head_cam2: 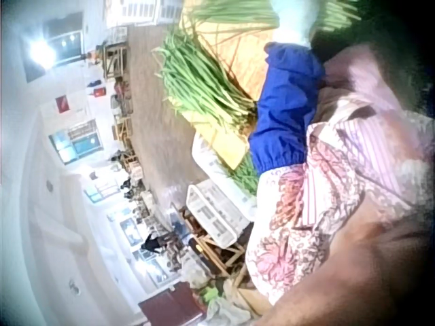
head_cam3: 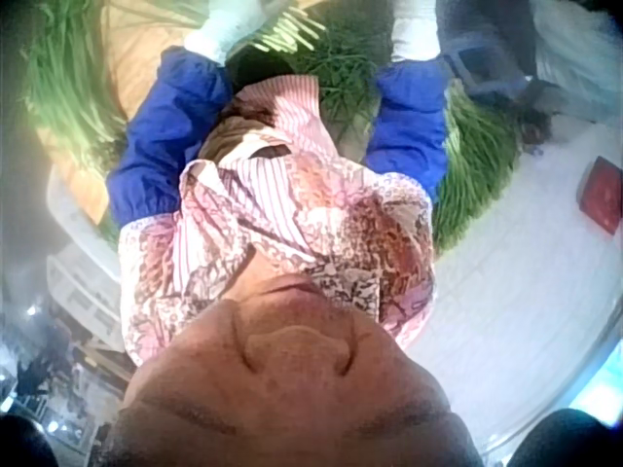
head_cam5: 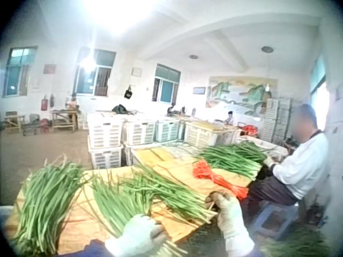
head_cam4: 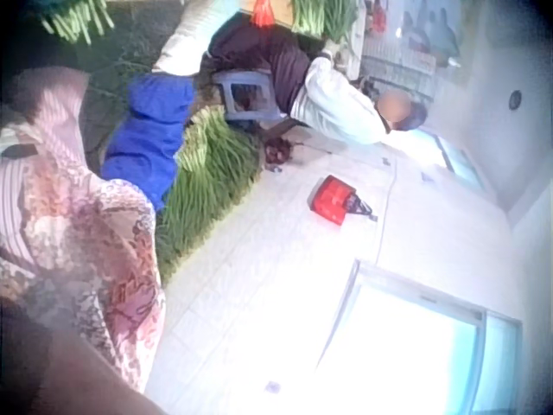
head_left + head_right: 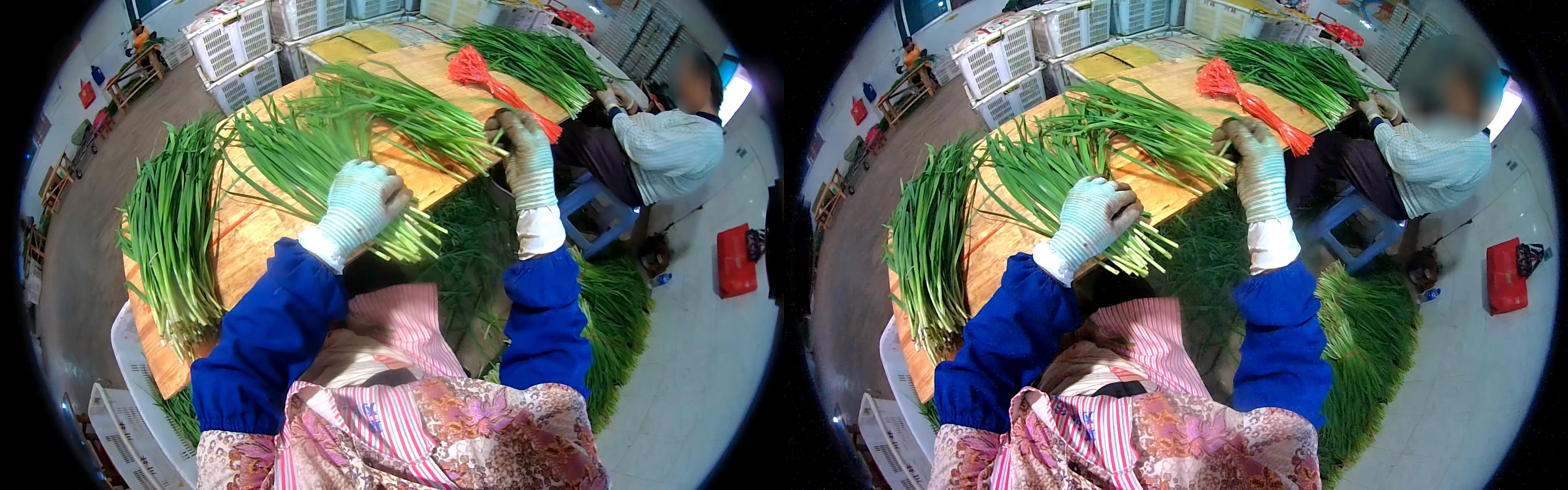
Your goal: The person gathers green onions into bunches by hand, aligns the root ends, and secures them with a red tie before placing the bundles into a plastic crate.
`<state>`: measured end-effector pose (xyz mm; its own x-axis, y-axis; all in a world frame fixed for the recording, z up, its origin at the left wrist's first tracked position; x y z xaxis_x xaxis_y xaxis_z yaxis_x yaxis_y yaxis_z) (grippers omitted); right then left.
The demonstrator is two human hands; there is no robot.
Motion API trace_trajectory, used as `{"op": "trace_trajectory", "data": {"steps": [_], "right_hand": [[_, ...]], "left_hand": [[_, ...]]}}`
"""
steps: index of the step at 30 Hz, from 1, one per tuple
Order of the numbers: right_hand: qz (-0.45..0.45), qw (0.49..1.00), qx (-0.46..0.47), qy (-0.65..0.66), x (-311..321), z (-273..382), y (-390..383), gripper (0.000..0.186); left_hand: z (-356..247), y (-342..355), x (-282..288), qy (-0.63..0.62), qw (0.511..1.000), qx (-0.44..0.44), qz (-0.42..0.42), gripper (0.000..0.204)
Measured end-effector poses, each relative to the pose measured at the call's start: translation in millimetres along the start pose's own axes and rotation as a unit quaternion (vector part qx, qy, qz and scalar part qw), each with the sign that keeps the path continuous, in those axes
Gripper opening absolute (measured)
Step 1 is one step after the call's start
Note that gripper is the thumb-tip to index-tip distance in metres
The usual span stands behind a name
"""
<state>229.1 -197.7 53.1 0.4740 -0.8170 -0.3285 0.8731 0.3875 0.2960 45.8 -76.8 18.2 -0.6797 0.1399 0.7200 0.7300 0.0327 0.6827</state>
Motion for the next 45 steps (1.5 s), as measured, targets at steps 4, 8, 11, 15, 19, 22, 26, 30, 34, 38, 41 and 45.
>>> {"op": "trace_trajectory", "data": {"steps": [4,8,11,15,19,22,26,30,34,38,41,45], "right_hand": [[0.01,0.997,-0.022,0.08,-7.7,-5.7,-18.8,0.016],[0.063,0.998,-0.011,0.014,-35.1,-11.9,-59.4,0.012],[0.04,0.998,0.0,0.044,-30.7,0.4,-71.6,0.012],[0.001,0.998,0.028,0.063,23.9,33.0,-74.8,0.017],[-0.087,0.986,0.045,0.137,119.4,53.1,-69.6,0.011],[-0.055,0.953,-0.113,-0.274,176.4,-3.6,-75.7,0.024],[0.014,0.76,0.093,-0.643,142.9,-23.0,-83.0,0.033],[-0.022,0.838,0.235,-0.492,69.4,15.5,-62.8,0.023],[0.042,0.81,0.249,-0.529,14.2,4.1,-36.0,0.024],[0.192,0.674,0.136,-0.7,-26.3,-40.2,-25.4,0.025],[0.143,0.8,0.096,-0.574,-12.5,-42.9,-7.3,0.027],[0.125,0.935,-0.105,-0.313,-5.6,-49.6,-9.7,0.021]], "left_hand": [[-0.3,4.7,15.4,-0.029,0.997,0.047,-0.048,0.035],[-30.8,31.3,29.5,-0.063,0.98,0.009,-0.187,0.041],[-40.0,38.0,-9.4,-0.102,0.994,-0.01,0.025,0.023],[-62.2,61.1,22.1,-0.036,0.993,-0.088,-0.077,0.018],[-46.7,91.3,68.9,-0.146,0.975,0.003,-0.168,0.019],[-55.2,109.6,138.4,-0.085,0.952,-0.038,-0.291,0.018],[-48.9,128.2,231.2,-0.279,0.809,-0.211,-0.473,0.017],[-65.1,124.4,244.3,-0.168,0.831,-0.326,-0.418,0.023],[-10.8,73.1,81.7,-0.185,0.967,-0.049,-0.169,0.025],[-5.6,6.1,-8.2,-0.046,0.991,0.0,0.127,0.039],[-4.3,-0.2,0.5,-0.099,0.993,0.016,0.063,0.041],[6.6,-4.6,1.3,-0.095,0.995,0.036,0.016,0.031]]}}
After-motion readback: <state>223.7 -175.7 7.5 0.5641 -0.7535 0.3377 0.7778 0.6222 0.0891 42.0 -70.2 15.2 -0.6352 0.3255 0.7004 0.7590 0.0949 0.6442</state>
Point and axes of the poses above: each hand's wrist, its own y-axis towards the middle knuckle, its own x-axis out of the back of the hand, z = x × y, the point moved 8 cm from there along y, towards the middle knuckle, and after that the axes turned 10 degrees about -z, right-handed, at the moved point
